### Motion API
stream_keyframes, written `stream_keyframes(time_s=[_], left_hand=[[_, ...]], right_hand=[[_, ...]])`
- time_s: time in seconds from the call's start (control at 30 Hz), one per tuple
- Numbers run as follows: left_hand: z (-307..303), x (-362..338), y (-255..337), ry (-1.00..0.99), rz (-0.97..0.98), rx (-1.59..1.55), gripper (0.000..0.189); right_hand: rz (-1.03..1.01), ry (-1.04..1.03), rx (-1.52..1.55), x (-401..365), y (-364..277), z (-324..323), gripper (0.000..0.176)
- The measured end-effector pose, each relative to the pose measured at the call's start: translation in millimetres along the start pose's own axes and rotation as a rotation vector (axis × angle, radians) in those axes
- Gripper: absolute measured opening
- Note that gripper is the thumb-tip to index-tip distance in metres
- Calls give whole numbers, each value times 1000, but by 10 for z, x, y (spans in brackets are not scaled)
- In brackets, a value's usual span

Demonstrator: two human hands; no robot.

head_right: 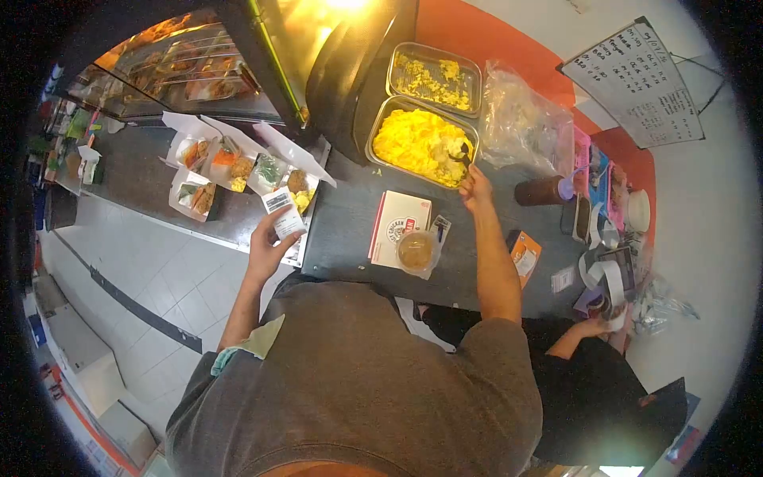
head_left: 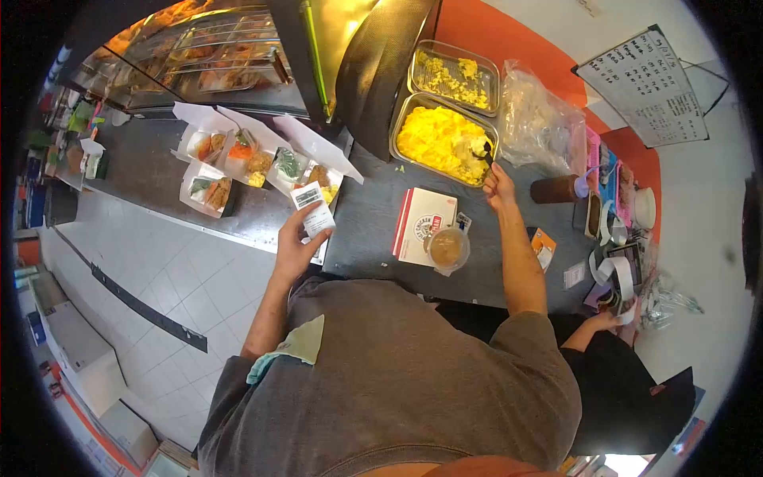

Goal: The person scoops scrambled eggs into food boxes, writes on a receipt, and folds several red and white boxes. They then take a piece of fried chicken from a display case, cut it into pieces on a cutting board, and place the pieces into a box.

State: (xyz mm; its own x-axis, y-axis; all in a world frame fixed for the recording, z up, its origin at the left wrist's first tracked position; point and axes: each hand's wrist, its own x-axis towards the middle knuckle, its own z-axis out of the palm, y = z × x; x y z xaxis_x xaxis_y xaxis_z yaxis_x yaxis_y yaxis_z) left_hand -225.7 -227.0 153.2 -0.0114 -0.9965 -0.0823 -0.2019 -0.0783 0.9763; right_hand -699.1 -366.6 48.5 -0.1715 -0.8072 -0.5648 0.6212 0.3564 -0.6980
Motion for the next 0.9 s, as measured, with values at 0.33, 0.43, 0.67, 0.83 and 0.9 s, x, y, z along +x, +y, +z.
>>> stream_keyframes(time_s=[0.33,0.43,0.67,0.83,0.9], left_hand=[[-698,-110,-107,-25,-9,122,50],[-772,-205,-158,-25,-37,164,49],[-507,-424,-271,38,-105,46,49],[-298,-430,-261,54,-74,60,49],[-264,-408,-282,59,-69,75,49]], right_hand=[[-962,-49,-1558,75,-36,503,26],[-562,-168,-2293,-67,-22,662,24],[-283,-128,-1263,413,48,129,25],[121,-29,-290,390,28,-19,13],[135,-43,-157,394,3,-120,12]])
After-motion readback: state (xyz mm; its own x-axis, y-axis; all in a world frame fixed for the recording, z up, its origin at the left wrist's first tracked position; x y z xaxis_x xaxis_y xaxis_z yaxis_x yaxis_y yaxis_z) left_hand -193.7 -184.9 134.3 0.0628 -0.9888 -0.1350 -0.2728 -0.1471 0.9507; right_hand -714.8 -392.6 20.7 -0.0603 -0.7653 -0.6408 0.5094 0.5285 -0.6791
